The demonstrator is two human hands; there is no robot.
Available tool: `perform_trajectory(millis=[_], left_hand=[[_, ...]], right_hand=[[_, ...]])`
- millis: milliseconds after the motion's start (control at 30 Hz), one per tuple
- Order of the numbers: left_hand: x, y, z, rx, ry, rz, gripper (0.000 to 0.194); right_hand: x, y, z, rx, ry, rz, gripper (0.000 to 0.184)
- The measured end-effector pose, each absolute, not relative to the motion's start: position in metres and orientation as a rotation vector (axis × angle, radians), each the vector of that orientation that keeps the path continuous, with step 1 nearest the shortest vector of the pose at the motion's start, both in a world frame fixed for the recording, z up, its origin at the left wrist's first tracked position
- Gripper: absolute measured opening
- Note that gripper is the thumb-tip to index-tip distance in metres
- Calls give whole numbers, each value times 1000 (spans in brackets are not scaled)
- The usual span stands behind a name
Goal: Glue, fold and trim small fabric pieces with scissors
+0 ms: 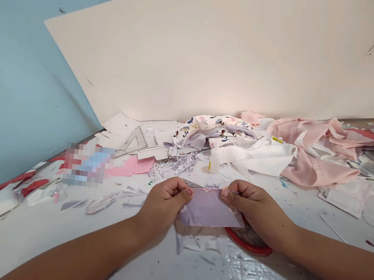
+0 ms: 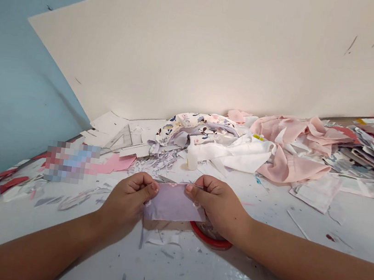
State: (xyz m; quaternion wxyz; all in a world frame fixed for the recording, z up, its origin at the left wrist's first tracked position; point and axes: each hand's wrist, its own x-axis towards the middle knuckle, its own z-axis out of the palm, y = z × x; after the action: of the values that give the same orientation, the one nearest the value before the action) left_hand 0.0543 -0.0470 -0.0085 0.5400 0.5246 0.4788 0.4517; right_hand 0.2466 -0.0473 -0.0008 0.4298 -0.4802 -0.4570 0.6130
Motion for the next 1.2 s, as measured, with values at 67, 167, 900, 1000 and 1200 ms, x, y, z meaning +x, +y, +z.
perform_trajectory(millis=[67,167,900,1000,1200], left_hand=[[54,-47,-6,1219,1109,1071,27],[54,-48,-1,1132,1007,954,26],[52,-43,-3,1114,995,859,32],[47,-39,0,1191,1075,823,33],[46,-37,0,1157,1003,762,34]], right_hand=[[247,-46,-3,-1180,-1130,1553,37],[248,-46,-3,-1156,-1105,1557,34],[250,-42,-7,-879,-1122,1805,30],[249,-42,-7,-879,-1114,1811,28],[251,-43,-5,-891,-1109,1811,20]])
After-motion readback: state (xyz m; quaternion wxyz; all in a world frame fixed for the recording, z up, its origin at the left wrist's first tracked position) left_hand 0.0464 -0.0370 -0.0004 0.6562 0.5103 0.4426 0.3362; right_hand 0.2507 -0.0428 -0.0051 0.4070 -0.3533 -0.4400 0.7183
